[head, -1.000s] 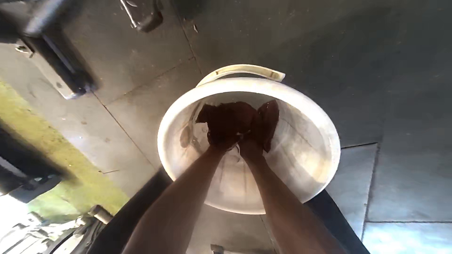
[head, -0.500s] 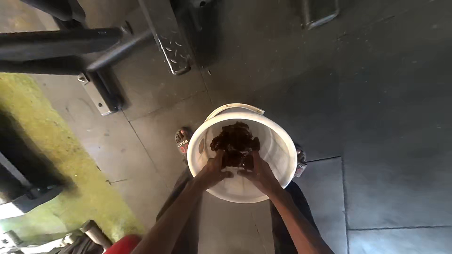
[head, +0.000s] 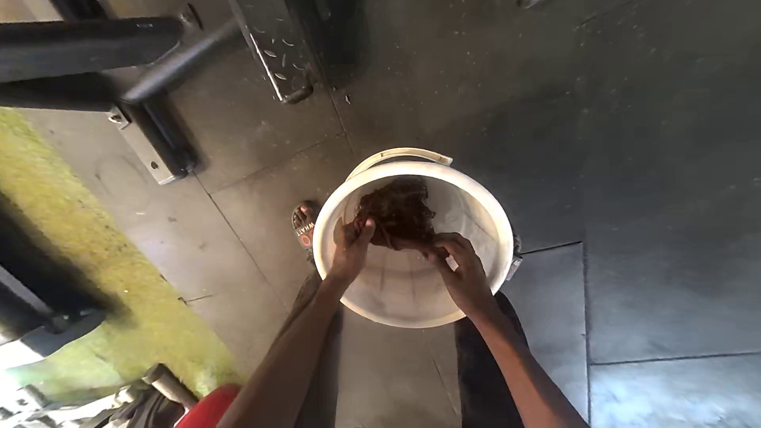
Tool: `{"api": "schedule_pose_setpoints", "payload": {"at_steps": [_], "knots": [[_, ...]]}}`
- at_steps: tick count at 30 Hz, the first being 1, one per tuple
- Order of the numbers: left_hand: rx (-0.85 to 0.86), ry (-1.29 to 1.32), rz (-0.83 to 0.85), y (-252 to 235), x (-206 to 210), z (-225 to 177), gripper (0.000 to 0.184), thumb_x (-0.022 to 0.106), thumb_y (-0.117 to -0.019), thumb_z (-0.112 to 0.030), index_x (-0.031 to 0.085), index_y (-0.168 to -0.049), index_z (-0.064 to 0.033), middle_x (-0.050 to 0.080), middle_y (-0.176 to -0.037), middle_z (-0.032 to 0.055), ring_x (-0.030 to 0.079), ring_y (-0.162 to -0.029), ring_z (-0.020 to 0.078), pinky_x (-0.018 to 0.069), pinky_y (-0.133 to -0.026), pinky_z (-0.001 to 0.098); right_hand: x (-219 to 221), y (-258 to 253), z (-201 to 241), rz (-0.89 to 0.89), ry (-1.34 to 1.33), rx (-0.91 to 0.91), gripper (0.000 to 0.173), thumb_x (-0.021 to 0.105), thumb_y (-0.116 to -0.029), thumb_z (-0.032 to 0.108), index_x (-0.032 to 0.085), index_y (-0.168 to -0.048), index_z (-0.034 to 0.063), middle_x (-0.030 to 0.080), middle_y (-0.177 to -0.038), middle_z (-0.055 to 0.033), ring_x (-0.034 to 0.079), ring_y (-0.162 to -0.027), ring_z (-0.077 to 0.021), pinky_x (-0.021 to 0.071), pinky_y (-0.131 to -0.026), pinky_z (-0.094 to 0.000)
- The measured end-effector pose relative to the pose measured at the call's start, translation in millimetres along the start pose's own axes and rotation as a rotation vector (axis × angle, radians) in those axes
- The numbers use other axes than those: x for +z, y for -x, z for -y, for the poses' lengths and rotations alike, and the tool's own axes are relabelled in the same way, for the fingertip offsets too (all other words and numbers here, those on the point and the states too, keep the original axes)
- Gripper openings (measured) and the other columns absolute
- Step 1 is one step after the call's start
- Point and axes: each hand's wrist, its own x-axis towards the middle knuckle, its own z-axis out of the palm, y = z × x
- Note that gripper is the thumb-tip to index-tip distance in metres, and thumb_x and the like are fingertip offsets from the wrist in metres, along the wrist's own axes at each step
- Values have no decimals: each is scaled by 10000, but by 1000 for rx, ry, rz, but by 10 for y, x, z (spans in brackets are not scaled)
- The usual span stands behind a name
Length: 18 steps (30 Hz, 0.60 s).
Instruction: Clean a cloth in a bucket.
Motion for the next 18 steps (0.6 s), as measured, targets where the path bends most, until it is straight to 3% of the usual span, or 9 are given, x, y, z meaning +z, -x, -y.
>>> {"api": "schedule_pose_setpoints", "payload": {"at_steps": [2,5,6,9,12,14,15,16,18], "knots": [[-58,52,-27,-271,251,120,303,418,-1076,-186,615,-1037,42,622,-884,58,622,-836,83,553,-827,323,173,-234,-108,-55,-180,97,240,554,-1023,160,659,-1137,-23,662,-1132,-139,633,-1059,-204,518,-934,-410],[-261,99,72,-657,534,215,493,353,-1124,-292,430,-1465,56,545,-1402,233,554,-1272,257,442,-1103,439,474,-667,-293,-163,-403,271,286,485,-1054,146,598,-1214,-63,660,-1071,-152,666,-950,-156,578,-869,-369],[-288,88,115,-779,603,282,501,385,-1118,-303,414,-1487,36,526,-1435,233,541,-1298,272,438,-1110,456,547,-804,-346,-192,-448,343,298,477,-1071,156,588,-1240,-63,654,-1073,-155,671,-924,-157,591,-838,-372],[-178,-144,266,-980,701,422,367,527,-1074,-223,552,-1312,56,649,-1176,189,653,-1050,207,552,-933,370,728,-1130,-508,-272,-390,475,316,476,-1079,211,640,-1178,-41,661,-1013,-143,639,-867,-175,551,-788,-392],[-115,-567,387,-951,641,260,407,548,-1047,-127,532,-1360,132,574,-1358,317,537,-1313,390,381,-1134,493,740,-1226,-471,-241,-251,500,334,505,-1053,146,585,-1304,-60,635,-1228,-254,613,-1140,-325,467,-997,-513],[-119,-468,336,-839,579,278,440,571,-1033,-94,486,-1412,112,536,-1417,290,514,-1342,336,379,-1153,440,731,-1135,-343,-209,-293,506,362,470,-1075,182,578,-1306,-75,626,-1214,-250,606,-1117,-305,478,-983,-486],[-114,-310,288,-752,548,310,438,600,-1011,-69,504,-1416,67,571,-1392,221,561,-1273,228,441,-1099,354,718,-1052,-252,-189,-340,465,362,452,-1080,214,598,-1245,-73,630,-1115,-200,604,-1014,-237,497,-910,-429],[-98,-195,247,-651,518,334,436,621,-992,-48,519,-1406,41,603,-1349,185,600,-1201,182,493,-1039,331,660,-930,-132,-137,-378,403,386,438,-1083,224,604,-1246,-83,644,-1115,-184,610,-1011,-198,504,-924,-394],[-57,-156,120,-317,454,263,426,634,-975,-39,537,-1386,19,643,-1265,178,652,-1105,218,555,-961,394,503,-644,131,-71,-347,312,409,446,-1081,276,659,-1203,-51,685,-1136,-171,641,-1081,-198,501,-990,-427]]}}
